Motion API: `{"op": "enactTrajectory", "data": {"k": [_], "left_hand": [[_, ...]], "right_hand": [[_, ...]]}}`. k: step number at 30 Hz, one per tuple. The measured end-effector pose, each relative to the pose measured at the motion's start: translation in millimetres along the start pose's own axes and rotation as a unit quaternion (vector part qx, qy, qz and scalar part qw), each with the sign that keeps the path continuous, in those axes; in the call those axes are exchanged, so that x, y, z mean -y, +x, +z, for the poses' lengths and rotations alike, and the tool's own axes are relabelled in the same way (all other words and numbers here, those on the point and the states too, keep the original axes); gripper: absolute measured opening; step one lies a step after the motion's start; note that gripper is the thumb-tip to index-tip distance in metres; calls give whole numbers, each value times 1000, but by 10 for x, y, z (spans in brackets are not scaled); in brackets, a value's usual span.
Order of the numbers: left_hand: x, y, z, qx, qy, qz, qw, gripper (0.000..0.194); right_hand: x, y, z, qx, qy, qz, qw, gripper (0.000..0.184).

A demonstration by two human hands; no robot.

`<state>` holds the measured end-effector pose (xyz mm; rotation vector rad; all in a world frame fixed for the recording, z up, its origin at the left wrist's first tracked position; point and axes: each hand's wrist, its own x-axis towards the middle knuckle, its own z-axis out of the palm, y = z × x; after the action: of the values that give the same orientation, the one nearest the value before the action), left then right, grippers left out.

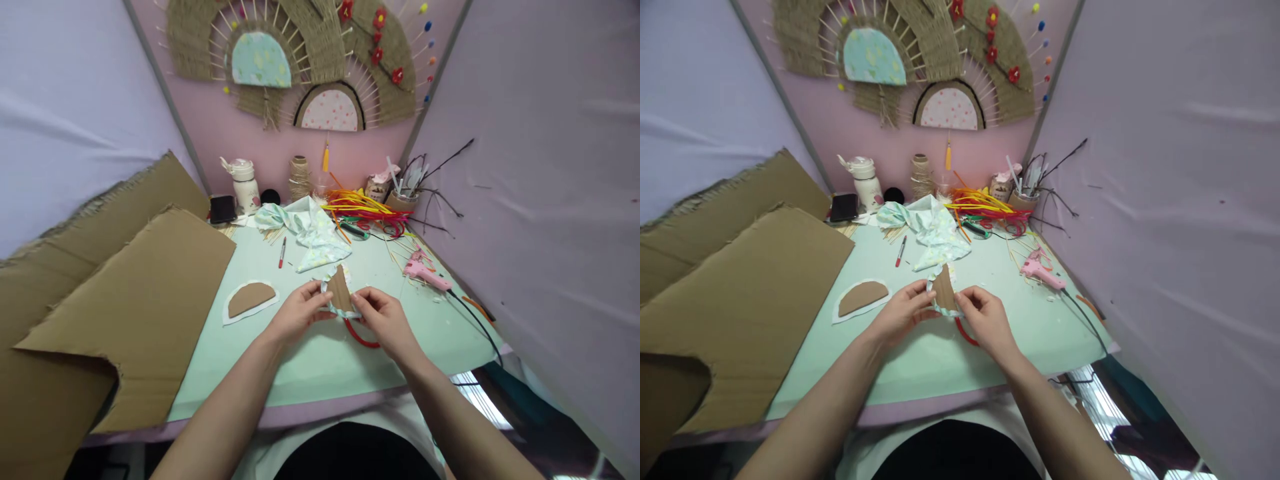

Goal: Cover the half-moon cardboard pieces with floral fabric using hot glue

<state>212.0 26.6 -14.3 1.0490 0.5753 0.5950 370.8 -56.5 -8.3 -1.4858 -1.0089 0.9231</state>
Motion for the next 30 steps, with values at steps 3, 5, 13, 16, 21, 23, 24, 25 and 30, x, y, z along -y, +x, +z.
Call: {"op": "enactTrajectory", "data": {"k": [3,5,13,16,21,23,24,25,30], "left_hand": [[36,22,28,-35,43,9,998,29],[49,24,33,-27,65,14,997,29],[36,15,45,-14,95,28,995,30],[42,13,34,-5,108,29,994,28],[32,5,44,2,123,24,992,29],[17,1,54,2,125,21,992,29],[10,-1,59,4,128,20,992,29],[3,-3,63,6,131,18,991,29],[-9,-12,66,22,154,17,988,29]], "right_hand": [[-21,42,23,-6,-16,-21,1000,32],[-23,71,30,-11,-9,-24,1000,32],[30,106,45,-27,-4,-19,999,30],[48,106,34,-11,17,-10,1000,31],[33,117,40,-22,12,-10,1000,28],[25,120,38,-24,12,-11,1000,27],[23,122,33,-23,15,-12,1000,27],[23,125,26,-21,18,-13,1000,28],[18,149,-10,-23,24,-19,999,30]]}}
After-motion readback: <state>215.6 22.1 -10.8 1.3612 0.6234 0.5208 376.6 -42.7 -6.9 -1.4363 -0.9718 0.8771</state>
